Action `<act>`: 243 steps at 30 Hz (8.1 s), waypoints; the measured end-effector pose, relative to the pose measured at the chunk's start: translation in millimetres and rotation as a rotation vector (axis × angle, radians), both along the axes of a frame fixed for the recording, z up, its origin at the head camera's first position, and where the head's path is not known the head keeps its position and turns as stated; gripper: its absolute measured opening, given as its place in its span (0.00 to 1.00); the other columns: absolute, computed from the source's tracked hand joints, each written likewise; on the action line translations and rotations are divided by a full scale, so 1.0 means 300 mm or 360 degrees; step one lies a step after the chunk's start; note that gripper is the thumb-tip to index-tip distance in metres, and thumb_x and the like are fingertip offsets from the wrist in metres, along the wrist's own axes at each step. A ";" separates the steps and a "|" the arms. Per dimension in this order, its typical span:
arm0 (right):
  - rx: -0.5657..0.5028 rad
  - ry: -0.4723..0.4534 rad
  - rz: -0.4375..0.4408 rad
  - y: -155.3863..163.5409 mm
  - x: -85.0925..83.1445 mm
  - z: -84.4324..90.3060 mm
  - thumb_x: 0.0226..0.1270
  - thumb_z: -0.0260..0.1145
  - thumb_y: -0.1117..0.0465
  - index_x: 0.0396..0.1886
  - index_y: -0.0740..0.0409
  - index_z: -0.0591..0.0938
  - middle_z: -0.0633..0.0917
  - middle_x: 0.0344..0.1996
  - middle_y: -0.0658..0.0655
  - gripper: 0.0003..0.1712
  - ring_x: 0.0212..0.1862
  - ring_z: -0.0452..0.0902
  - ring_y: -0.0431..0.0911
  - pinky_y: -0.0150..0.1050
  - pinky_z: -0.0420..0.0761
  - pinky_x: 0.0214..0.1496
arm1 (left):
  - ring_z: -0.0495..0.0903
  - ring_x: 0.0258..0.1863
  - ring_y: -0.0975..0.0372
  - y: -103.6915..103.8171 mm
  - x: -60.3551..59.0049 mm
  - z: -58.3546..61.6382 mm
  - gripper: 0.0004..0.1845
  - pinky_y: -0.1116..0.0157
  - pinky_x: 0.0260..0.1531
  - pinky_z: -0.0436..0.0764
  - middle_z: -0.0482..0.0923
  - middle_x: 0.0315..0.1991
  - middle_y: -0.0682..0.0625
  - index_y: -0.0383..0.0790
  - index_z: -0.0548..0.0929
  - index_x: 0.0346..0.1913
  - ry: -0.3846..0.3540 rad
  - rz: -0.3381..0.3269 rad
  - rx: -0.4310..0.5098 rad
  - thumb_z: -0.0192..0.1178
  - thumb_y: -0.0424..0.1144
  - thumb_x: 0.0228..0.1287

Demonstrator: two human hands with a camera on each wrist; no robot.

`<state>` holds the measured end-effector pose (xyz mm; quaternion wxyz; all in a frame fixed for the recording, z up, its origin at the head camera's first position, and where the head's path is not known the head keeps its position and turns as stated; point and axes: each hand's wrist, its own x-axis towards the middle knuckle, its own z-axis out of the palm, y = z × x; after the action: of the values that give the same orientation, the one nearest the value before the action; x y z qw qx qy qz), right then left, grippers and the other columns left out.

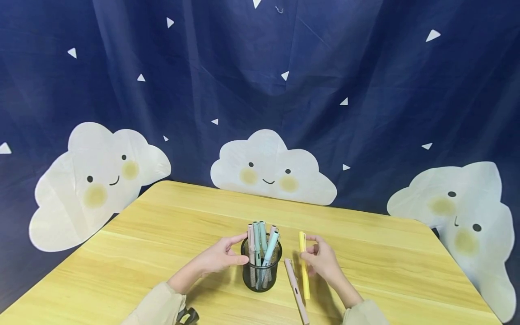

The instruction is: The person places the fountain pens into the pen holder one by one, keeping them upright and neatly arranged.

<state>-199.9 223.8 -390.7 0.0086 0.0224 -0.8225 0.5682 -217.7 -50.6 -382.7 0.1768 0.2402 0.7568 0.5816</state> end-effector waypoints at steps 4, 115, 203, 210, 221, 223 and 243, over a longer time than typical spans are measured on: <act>-0.0014 0.0007 -0.0030 -0.004 0.002 0.011 0.51 0.59 0.75 0.55 0.72 0.64 0.77 0.26 0.58 0.29 0.20 0.70 0.43 0.41 0.77 0.17 | 0.53 0.06 0.69 -0.001 0.002 0.002 0.39 0.74 0.07 0.54 0.56 0.06 0.58 0.33 0.55 0.66 0.0013 0.0004 -0.0008 0.62 0.38 0.55; 0.0010 0.1022 -0.0068 -0.192 0.017 0.015 0.49 0.67 0.74 0.55 0.62 0.71 0.79 0.24 0.57 0.31 0.23 0.73 0.38 0.32 0.74 0.16 | 0.54 0.06 0.68 -0.007 -0.002 0.002 0.40 0.74 0.07 0.54 0.59 0.07 0.56 0.35 0.54 0.67 -0.0030 -0.0016 0.0013 0.63 0.39 0.55; 0.0363 0.0315 0.0203 -0.082 0.010 -0.042 0.56 0.64 0.68 0.51 0.69 0.74 0.78 0.34 0.63 0.22 0.25 0.73 0.48 0.38 0.75 0.13 | 0.53 0.06 0.68 -0.008 0.012 -0.006 0.41 0.74 0.07 0.55 0.55 0.07 0.58 0.31 0.54 0.66 -0.0002 0.0047 -0.0005 0.63 0.39 0.53; 0.0403 0.0275 0.0282 -0.067 0.012 -0.051 0.55 0.65 0.66 0.51 0.71 0.73 0.78 0.32 0.62 0.24 0.19 0.71 0.45 0.38 0.73 0.12 | 0.53 0.06 0.69 -0.008 0.009 -0.009 0.41 0.74 0.07 0.55 0.55 0.07 0.58 0.31 0.55 0.66 0.0001 0.0048 0.0007 0.64 0.39 0.53; 0.0475 0.0201 0.0448 -0.046 0.015 -0.067 0.54 0.63 0.70 0.51 0.73 0.72 0.78 0.28 0.57 0.23 0.17 0.71 0.43 0.36 0.71 0.09 | 0.53 0.06 0.69 -0.007 0.009 -0.012 0.40 0.74 0.07 0.55 0.55 0.08 0.58 0.32 0.55 0.66 -0.0008 0.0047 0.0009 0.63 0.38 0.53; 0.0493 0.0180 0.0483 -0.046 0.013 -0.068 0.54 0.63 0.70 0.51 0.73 0.72 0.78 0.27 0.56 0.23 0.16 0.70 0.42 0.36 0.71 0.09 | 0.53 0.06 0.68 -0.008 0.011 -0.011 0.40 0.74 0.07 0.55 0.55 0.08 0.58 0.32 0.55 0.66 -0.0001 0.0051 0.0008 0.63 0.38 0.53; 0.0550 0.0028 0.0477 -0.062 0.024 -0.071 0.48 0.65 0.74 0.52 0.78 0.68 0.75 0.21 0.53 0.30 0.14 0.72 0.44 0.38 0.74 0.11 | 0.53 0.06 0.68 -0.011 0.017 -0.005 0.41 0.74 0.07 0.55 0.55 0.08 0.57 0.34 0.55 0.67 -0.0009 0.0049 0.0027 0.63 0.39 0.53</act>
<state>-192.6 205.1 -412.1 -0.0728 0.1505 -0.8949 0.4137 -212.6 -53.8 -384.3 0.1679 0.2285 0.7549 0.5914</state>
